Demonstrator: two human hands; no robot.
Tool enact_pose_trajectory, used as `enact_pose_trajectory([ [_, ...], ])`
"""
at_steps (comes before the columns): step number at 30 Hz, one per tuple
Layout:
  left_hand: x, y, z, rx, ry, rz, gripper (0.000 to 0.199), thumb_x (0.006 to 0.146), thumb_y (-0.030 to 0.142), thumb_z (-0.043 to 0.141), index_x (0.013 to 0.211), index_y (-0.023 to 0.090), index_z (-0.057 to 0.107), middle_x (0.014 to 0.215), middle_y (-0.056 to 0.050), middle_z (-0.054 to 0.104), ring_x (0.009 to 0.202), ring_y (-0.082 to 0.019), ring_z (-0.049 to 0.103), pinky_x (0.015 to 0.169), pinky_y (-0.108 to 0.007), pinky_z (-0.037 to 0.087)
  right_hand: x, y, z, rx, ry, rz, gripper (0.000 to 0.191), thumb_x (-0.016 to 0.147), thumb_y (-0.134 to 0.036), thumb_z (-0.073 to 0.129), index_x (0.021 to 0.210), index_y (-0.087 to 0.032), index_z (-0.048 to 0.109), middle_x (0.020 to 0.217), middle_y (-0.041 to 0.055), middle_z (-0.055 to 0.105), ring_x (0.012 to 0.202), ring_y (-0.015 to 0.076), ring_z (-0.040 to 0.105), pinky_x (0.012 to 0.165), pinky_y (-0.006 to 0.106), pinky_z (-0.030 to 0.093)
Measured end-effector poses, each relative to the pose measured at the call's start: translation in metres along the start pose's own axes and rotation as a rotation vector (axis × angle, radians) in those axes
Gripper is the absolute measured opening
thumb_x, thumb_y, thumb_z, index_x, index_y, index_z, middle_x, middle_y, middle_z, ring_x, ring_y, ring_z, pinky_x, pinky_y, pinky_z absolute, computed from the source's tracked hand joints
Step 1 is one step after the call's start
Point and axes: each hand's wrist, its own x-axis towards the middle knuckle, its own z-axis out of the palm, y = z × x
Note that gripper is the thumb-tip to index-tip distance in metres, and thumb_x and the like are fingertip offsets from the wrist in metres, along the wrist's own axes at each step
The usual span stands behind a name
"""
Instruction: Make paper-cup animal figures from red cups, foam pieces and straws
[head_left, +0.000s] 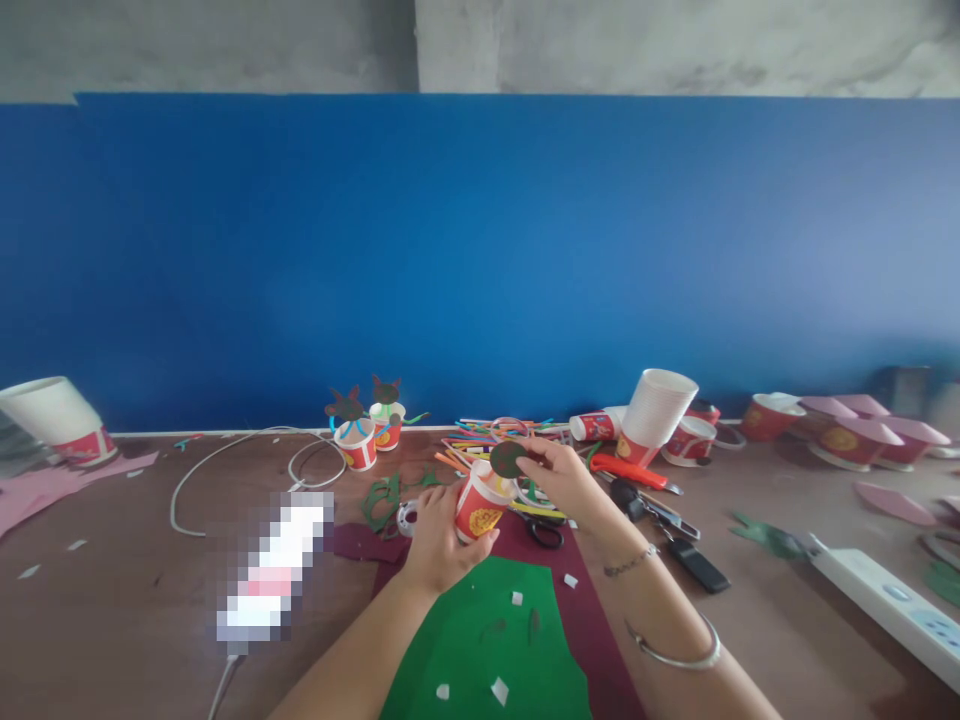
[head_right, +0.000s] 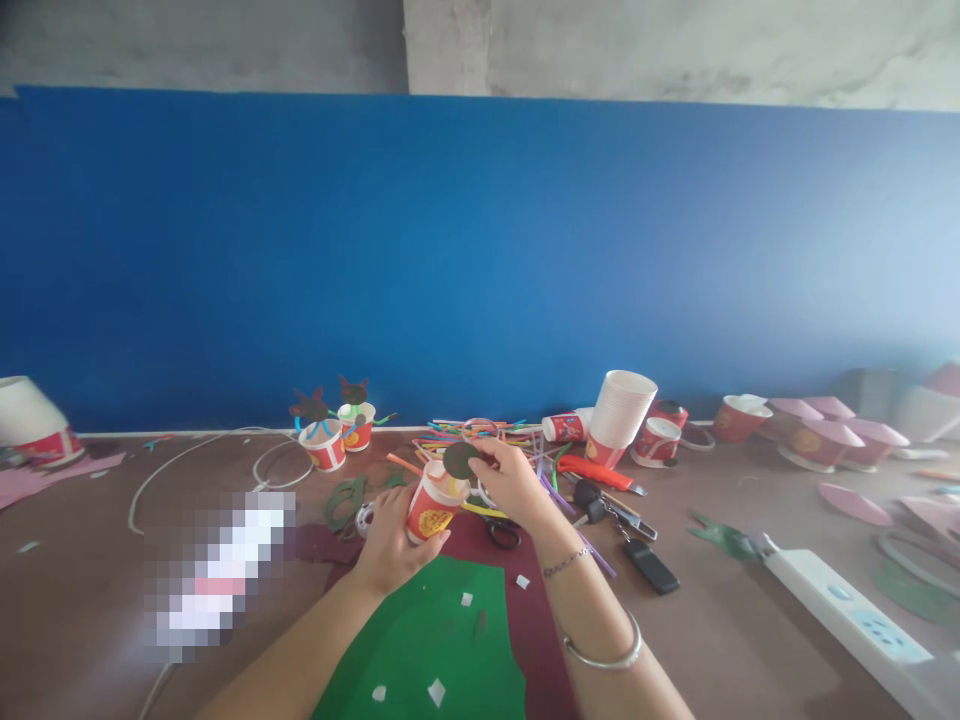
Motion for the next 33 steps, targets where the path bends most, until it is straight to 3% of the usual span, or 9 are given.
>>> enact_pose_trajectory([
  [7,0.0,0.001,-0.001,0.002,0.003,0.011,0.049,0.067,0.041,0.064,0.11,0.019,0.052,0.092,-0.007,0.061,0.088,-0.025,0.057,0.082,-0.041,0.04,0.0,-0.004,0.0,-0.041,0.026,0.009,0.032,0.075,-0.02,0.048,0.099,-0.013,0.066,0.096,0.0079,0.069,0.085,0.0209,0.063,0.077,0.032,0.049],
  [14,-0.001,0.001,0.0,-0.015,-0.027,0.008,0.048,0.068,0.041,0.062,0.11,0.019,0.052,0.094,-0.009,0.062,0.09,-0.027,0.056,0.082,-0.043,0.039,-0.003,-0.008,0.002,-0.048,0.04,0.06,0.036,0.07,-0.019,0.056,0.104,-0.013,0.062,0.094,0.0073,0.069,0.08,0.0196,0.063,0.075,0.032,0.049],
  [24,-0.002,-0.001,0.001,-0.026,-0.07,0.041,0.048,0.069,0.044,0.063,0.109,0.02,0.054,0.098,-0.009,0.06,0.093,-0.027,0.054,0.085,-0.043,0.038,-0.005,-0.01,0.003,0.012,-0.041,0.053,0.036,0.065,-0.018,0.061,0.1,-0.014,0.062,0.085,0.0039,0.069,0.076,0.0181,0.063,0.069,0.029,0.048],
  [33,-0.002,0.005,-0.003,-0.028,-0.098,0.086,0.047,0.068,0.043,0.062,0.108,0.02,0.054,0.095,-0.007,0.061,0.088,-0.025,0.054,0.08,-0.04,0.04,-0.01,-0.011,-0.009,-0.036,-0.12,0.025,0.039,0.065,-0.015,0.059,0.104,-0.016,0.063,0.093,0.0044,0.068,0.081,0.0177,0.062,0.069,0.026,0.047],
])
